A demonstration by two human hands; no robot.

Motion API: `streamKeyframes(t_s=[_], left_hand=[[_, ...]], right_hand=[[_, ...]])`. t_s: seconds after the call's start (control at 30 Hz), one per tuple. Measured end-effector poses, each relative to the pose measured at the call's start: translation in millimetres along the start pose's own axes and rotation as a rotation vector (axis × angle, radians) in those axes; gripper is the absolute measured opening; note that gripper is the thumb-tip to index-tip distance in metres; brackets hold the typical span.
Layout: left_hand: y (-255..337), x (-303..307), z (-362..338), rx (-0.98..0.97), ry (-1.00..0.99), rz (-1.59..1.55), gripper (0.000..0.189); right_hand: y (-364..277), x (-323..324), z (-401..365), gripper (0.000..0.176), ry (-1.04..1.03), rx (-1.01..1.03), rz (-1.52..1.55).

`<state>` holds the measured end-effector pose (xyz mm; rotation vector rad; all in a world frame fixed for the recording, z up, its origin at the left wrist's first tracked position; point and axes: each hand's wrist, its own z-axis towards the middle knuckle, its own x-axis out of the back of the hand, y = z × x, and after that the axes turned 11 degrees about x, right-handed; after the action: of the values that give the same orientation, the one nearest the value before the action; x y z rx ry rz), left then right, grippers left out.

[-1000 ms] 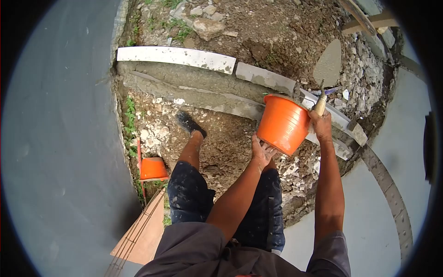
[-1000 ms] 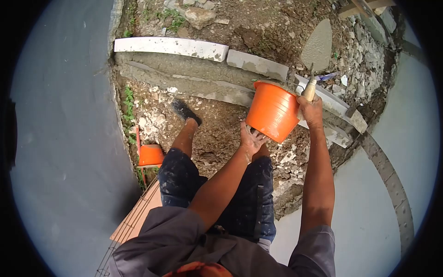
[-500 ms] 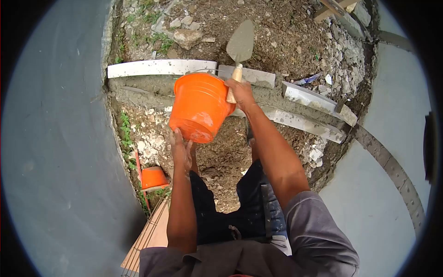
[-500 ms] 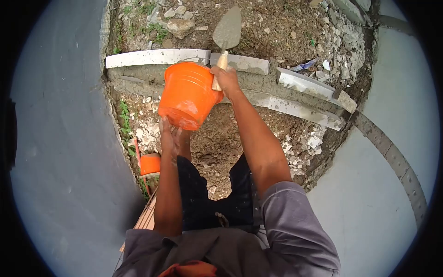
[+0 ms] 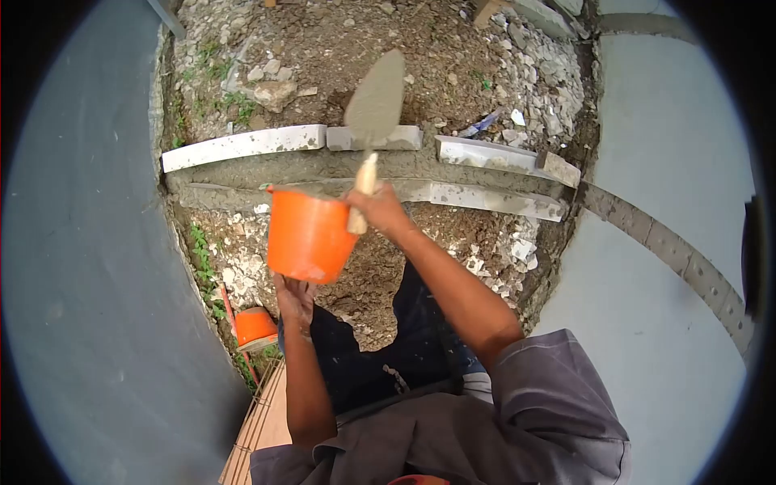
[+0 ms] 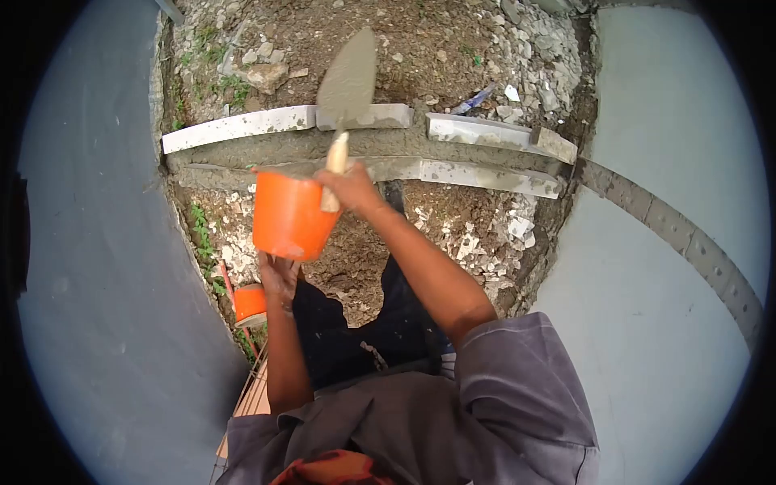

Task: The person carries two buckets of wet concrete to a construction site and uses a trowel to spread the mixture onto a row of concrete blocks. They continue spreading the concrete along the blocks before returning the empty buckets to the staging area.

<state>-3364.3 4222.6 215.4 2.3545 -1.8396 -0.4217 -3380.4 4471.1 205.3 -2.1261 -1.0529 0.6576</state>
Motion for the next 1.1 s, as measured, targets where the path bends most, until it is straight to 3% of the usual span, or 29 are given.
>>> streamKeyframes(t_s=[0.07,0.1,0.17,0.2,0.23,0.3,0.33,0.37,0.43,0.47,0.53,0.57,0.63,0.67,0.73,0.77,0.8,0.83,0.87,0.9,0.93,0.97,1.0,1.03,1.1], left_hand=[[-4,23,-2,-0.12,0.242,-0.108,0.065],[-11,30,-6,-0.115,0.23,-0.105,0.065],[-14,41,-6,-0.194,0.312,-0.053,0.065],[-5,25,-23,-0.079,0.248,-0.222,0.063],[-6,37,-19,-0.086,0.251,-0.223,0.063],[-10,67,2,0.054,-0.076,-0.355,0.06],[-6,52,-6,0.057,-0.085,-0.336,0.06],[-10,62,6,0.064,-0.066,-0.354,0.06],[-22,87,26,0.178,-0.52,-0.385,0.061],[-19,78,23,0.173,-0.511,-0.398,0.061],[-22,49,22,0.213,-0.264,-0.143,0.05],[-26,46,27,0.22,-0.27,-0.153,0.05],[-36,43,34,0.191,-0.283,-0.084,0.044],[-38,44,36,0.204,-0.291,-0.084,0.044],[-42,49,35,0.185,-0.181,0.093,0.053],[-46,56,34,0.179,-0.122,0.185,0.059],[-59,69,39,0.175,0.045,0.335,0.065],[-60,76,41,0.189,0.047,0.333,0.065],[-58,85,43,0.242,0.033,0.56,0.067],[-56,89,46,0.289,0.015,0.785,0.069],[-38,58,27,0.167,0.134,0.781,0.07],[-38,61,37,0.169,0.131,0.776,0.07],[-38,66,47,0.108,0.11,0.843,0.046],[-40,72,54,0.053,0.093,0.911,0.047],[-34,72,69,0.1,0.095,1.024,0.046]], right_hand=[[13,-35,-35,0.022,-0.259,0.088,-0.131],[38,-54,-50,0.028,-0.327,0.006,-0.202],[55,-77,-77,0.036,-0.559,0.074,-0.222],[55,-86,-88,0.039,-0.633,0.102,-0.296],[56,-95,-98,0.041,-0.709,0.127,-0.366],[91,-104,-98,0.04,-0.692,0.229,-0.504],[109,-104,-105,0.039,-0.685,0.304,-0.641],[104,-99,-105,0.039,-0.705,0.285,-0.644],[90,-87,-97,0.038,-0.775,0.071,-0.502],[92,-86,-98,0.038,-0.789,0.063,-0.505],[92,-83,-91,0.038,-0.619,0.049,-0.518],[81,-82,-87,0.038,-0.618,0.043,-0.53],[65,-79,-85,0.039,-0.575,-0.225,-0.55],[73,-75,-89,0.039,-0.562,-0.231,-0.554],[92,-64,-99,0.037,-0.43,0.197,-0.505],[95,-50,-103,0.036,-0.389,0.14,-0.493],[96,-31,-110,0.035,-0.352,0.079,-0.479],[89,-10,-114,0.04,-0.179,-0.153,-0.383],[104,28,-112,0.042,-0.112,-0.145,-0.684],[63,42,-104,0.045,0.018,-0.435,-0.483],[76,78,-100,0.049,0.109,-0.323,-0.502],[75,107,-90,0.047,0.205,-0.355,-0.58],[98,144,-80,0.04,0.366,-0.361,-0.573],[145,209,-64,0.031,0.347,-0.269,-0.746],[146,232,-20,0.031,0.483,-0.358,-1.003]])
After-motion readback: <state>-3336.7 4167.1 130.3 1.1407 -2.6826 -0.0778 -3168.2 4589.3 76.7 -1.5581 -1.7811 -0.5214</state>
